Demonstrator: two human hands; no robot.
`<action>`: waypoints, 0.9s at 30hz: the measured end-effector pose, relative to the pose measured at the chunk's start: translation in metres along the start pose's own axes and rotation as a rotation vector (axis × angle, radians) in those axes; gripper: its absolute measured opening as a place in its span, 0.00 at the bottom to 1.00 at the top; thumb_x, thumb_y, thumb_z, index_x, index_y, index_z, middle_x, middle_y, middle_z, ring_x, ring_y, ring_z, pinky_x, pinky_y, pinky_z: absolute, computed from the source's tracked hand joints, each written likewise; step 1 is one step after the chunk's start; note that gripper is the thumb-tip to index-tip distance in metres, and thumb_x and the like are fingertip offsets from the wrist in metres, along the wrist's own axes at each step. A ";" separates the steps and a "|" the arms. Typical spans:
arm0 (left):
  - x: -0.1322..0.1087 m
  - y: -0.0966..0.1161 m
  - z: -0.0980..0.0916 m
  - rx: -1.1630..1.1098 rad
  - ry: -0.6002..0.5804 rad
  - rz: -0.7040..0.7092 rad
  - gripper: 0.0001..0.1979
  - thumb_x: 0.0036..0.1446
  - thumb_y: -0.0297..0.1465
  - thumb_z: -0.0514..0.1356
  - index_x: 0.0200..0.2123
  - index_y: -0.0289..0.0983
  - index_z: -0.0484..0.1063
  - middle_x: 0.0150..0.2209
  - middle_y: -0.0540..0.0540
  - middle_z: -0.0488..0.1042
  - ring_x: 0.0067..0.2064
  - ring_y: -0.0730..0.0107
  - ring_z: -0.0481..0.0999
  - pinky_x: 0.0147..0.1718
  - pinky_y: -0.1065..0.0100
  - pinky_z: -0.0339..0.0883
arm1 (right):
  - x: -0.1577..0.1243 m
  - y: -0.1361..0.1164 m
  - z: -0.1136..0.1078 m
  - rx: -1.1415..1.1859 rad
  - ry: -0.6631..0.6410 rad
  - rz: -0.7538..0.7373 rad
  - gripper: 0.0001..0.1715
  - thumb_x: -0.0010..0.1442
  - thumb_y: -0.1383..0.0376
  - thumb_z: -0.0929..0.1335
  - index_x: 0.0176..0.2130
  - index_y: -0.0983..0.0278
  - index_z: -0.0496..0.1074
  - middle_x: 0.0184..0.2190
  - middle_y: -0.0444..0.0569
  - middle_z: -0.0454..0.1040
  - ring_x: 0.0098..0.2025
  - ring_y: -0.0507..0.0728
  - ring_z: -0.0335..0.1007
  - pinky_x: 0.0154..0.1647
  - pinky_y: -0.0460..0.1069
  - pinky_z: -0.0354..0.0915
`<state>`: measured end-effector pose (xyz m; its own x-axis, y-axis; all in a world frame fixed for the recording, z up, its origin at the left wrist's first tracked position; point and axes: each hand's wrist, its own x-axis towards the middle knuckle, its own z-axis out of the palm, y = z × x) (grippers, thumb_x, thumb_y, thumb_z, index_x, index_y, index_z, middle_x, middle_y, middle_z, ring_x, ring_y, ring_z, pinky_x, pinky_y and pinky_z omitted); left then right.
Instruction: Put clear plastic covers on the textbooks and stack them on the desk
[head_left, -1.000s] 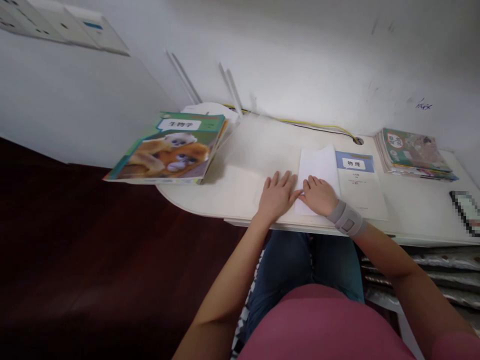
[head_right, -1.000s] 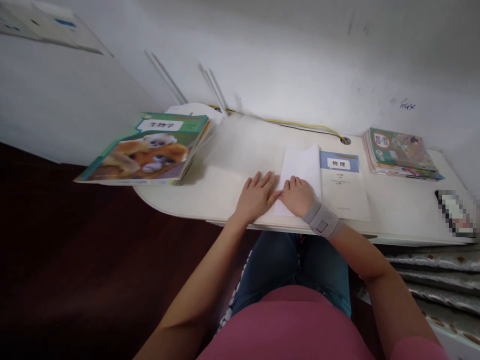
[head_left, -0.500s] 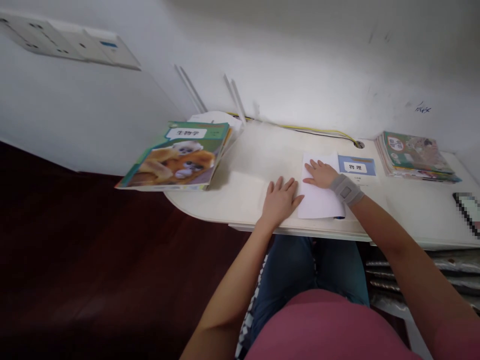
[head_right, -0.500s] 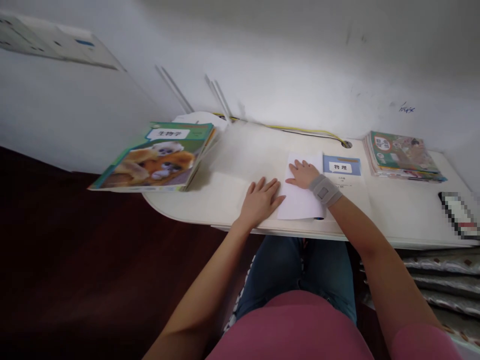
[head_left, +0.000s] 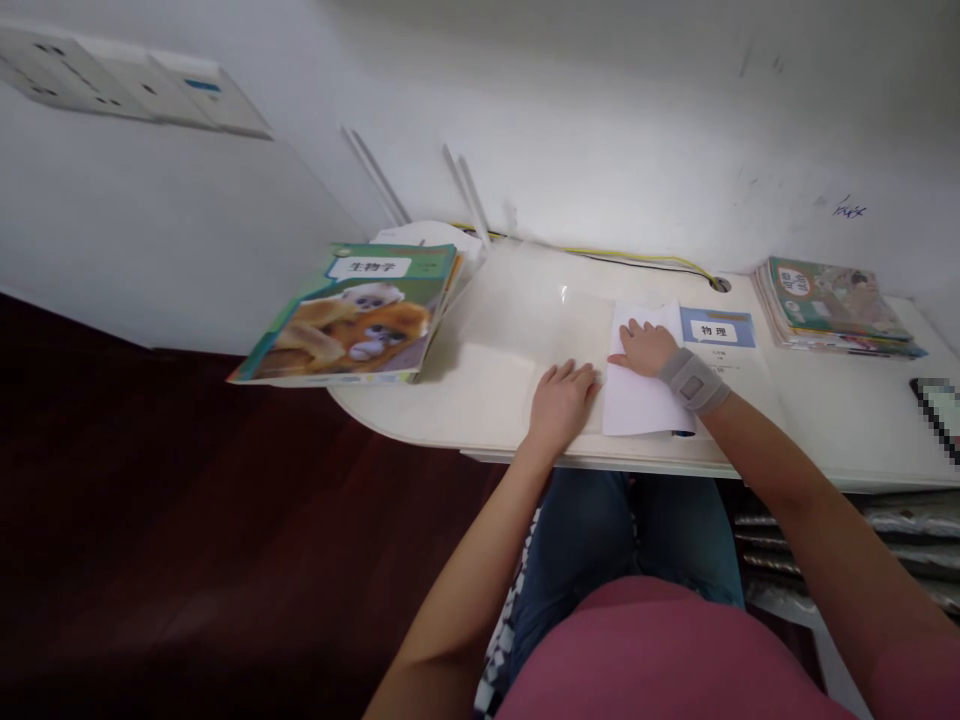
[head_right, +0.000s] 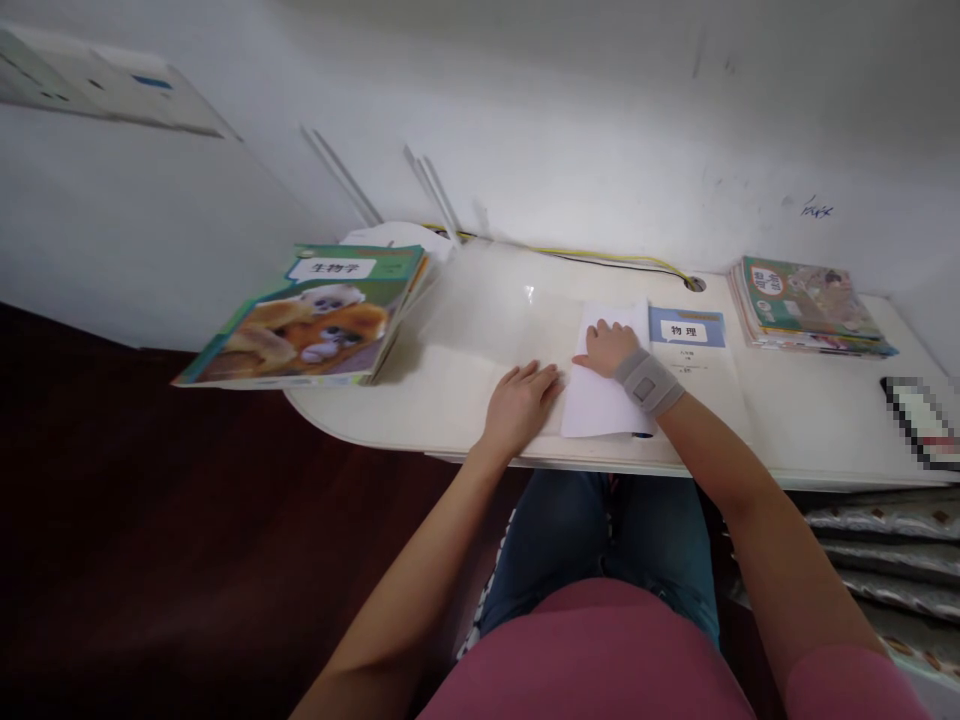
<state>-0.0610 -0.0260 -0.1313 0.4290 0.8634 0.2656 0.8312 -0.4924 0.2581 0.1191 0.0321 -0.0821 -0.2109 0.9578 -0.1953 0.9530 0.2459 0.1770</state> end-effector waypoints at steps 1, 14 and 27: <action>0.000 -0.001 0.001 -0.001 0.004 -0.001 0.17 0.66 0.33 0.48 0.52 0.37 0.71 0.53 0.42 0.74 0.59 0.56 0.68 0.58 0.53 0.59 | -0.001 0.001 0.000 -0.006 0.003 -0.003 0.37 0.65 0.47 0.56 0.60 0.72 0.59 0.62 0.67 0.58 0.58 0.70 0.61 0.52 0.60 0.59; -0.002 -0.006 0.005 -0.109 0.078 -0.012 0.17 0.66 0.28 0.46 0.50 0.36 0.71 0.54 0.40 0.73 0.60 0.58 0.67 0.58 0.52 0.59 | -0.009 0.008 0.006 -0.017 0.043 -0.065 0.30 0.67 0.56 0.56 0.60 0.72 0.59 0.62 0.64 0.60 0.61 0.66 0.57 0.58 0.60 0.55; -0.001 -0.005 0.001 -0.145 0.081 -0.012 0.21 0.64 0.37 0.50 0.56 0.33 0.65 0.59 0.36 0.67 0.62 0.55 0.63 0.59 0.51 0.57 | 0.001 0.000 0.009 0.042 0.045 -0.152 0.31 0.68 0.59 0.52 0.66 0.71 0.51 0.68 0.61 0.48 0.68 0.64 0.46 0.64 0.62 0.47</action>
<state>-0.0649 -0.0245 -0.1334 0.3847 0.8604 0.3341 0.7740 -0.4980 0.3912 0.1206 0.0319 -0.0912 -0.3616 0.9161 -0.1733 0.9175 0.3827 0.1084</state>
